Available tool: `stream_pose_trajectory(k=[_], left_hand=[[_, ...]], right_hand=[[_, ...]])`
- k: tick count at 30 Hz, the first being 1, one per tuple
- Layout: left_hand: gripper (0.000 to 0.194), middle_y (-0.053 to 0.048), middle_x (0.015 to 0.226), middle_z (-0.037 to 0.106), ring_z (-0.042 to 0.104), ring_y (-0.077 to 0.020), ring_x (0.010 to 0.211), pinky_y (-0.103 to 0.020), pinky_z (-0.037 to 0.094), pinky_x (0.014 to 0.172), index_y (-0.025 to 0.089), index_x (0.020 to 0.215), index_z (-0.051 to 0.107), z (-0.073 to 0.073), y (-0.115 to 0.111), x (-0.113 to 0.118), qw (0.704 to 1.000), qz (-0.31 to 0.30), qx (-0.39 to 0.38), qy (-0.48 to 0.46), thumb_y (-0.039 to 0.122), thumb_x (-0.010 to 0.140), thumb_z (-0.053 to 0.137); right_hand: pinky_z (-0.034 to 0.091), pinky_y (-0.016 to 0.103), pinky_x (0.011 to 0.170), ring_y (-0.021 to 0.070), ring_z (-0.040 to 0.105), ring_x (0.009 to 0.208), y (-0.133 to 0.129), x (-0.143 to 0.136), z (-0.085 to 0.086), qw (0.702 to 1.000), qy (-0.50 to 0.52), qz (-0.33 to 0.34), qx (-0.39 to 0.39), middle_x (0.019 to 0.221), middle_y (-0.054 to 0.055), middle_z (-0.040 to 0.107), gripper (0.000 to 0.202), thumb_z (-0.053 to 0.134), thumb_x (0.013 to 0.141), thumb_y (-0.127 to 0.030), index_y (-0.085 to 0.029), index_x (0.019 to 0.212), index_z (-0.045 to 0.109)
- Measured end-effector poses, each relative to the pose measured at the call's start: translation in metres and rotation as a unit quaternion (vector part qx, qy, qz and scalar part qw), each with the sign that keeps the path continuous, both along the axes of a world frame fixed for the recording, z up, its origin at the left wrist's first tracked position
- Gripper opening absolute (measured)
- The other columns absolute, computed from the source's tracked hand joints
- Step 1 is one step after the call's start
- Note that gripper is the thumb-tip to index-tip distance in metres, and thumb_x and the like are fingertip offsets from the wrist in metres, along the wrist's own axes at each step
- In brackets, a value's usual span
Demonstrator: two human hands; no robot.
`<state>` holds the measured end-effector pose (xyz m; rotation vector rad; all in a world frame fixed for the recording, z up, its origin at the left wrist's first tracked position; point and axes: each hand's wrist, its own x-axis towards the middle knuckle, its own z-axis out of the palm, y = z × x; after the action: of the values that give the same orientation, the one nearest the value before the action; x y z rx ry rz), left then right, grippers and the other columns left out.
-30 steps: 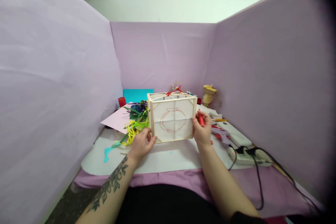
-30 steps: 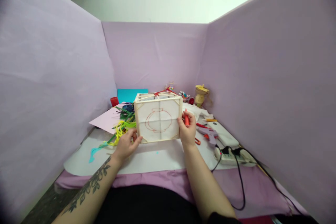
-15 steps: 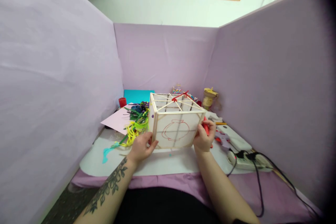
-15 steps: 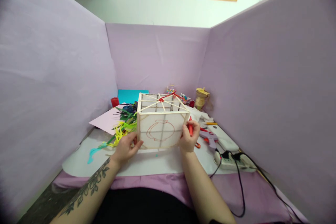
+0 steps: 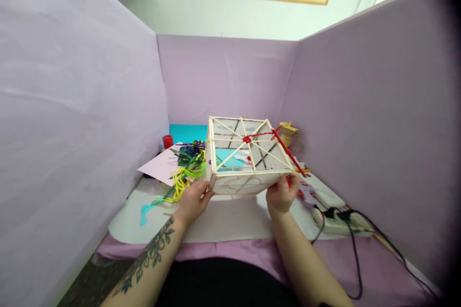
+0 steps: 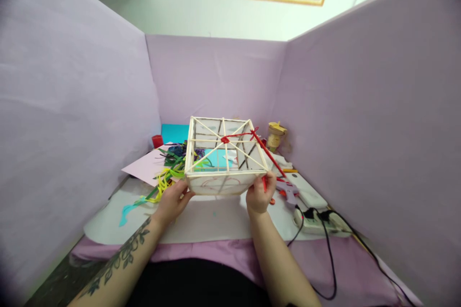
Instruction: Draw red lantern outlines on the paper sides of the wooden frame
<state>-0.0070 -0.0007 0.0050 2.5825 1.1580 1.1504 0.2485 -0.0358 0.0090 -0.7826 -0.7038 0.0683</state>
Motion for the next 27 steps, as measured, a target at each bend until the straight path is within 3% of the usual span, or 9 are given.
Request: stream_pose_trajectory(k=[5, 11, 17, 27], left_hand=[[0.018, -0.002, 0.076, 0.059, 0.056, -0.0178, 0.070, -0.030, 0.043, 0.066, 0.020, 0.086, 0.055, 0.004, -0.003, 0.000, 0.999, 0.000, -0.032, -0.024, 0.036, 0.089, 0.046], [0.029, -0.003, 0.078, 0.059, 0.056, -0.0188, 0.071, -0.032, 0.045, 0.067, 0.019, 0.095, 0.055, 0.000, -0.001, 0.000, 0.996, 0.009, -0.045, -0.073, 0.043, 0.092, 0.041], [0.047, -0.009, 0.093, 0.062, 0.061, -0.0223, 0.082, -0.036, 0.049, 0.073, 0.015, 0.120, 0.047, -0.008, 0.008, 0.004, 0.990, -0.005, -0.071, -0.123, 0.052, 0.093, 0.038], [0.051, -0.009, 0.102, 0.061, 0.059, -0.0227, 0.088, -0.039, 0.050, 0.081, 0.018, 0.119, 0.050, -0.003, 0.009, 0.007, 0.994, 0.015, -0.076, -0.075, 0.046, 0.080, 0.066]], right_hand=[[0.037, 0.026, 0.059, 0.0126, 0.043, 0.063, 0.003, 0.002, 0.012, 1.000, -0.008, 0.025, 0.000, 0.076, -0.001, 0.046, 0.021, 0.059, 0.079, -0.037, -0.021, 0.089, 0.051], [0.043, 0.027, 0.074, 0.0122, 0.053, 0.075, 0.015, 0.007, 0.027, 0.998, -0.016, 0.051, -0.024, 0.086, -0.001, 0.055, 0.030, 0.069, 0.072, -0.035, -0.020, 0.095, 0.056], [0.043, 0.024, 0.069, 0.0094, 0.051, 0.068, 0.023, 0.006, 0.042, 0.997, 0.007, 0.042, -0.059, 0.079, -0.003, 0.053, 0.037, 0.074, 0.067, -0.030, -0.020, 0.098, 0.055], [0.044, 0.023, 0.068, 0.0085, 0.050, 0.067, 0.047, 0.012, 0.071, 0.992, 0.014, 0.078, -0.100, 0.078, -0.004, 0.053, 0.040, 0.071, 0.065, -0.028, -0.019, 0.098, 0.051]])
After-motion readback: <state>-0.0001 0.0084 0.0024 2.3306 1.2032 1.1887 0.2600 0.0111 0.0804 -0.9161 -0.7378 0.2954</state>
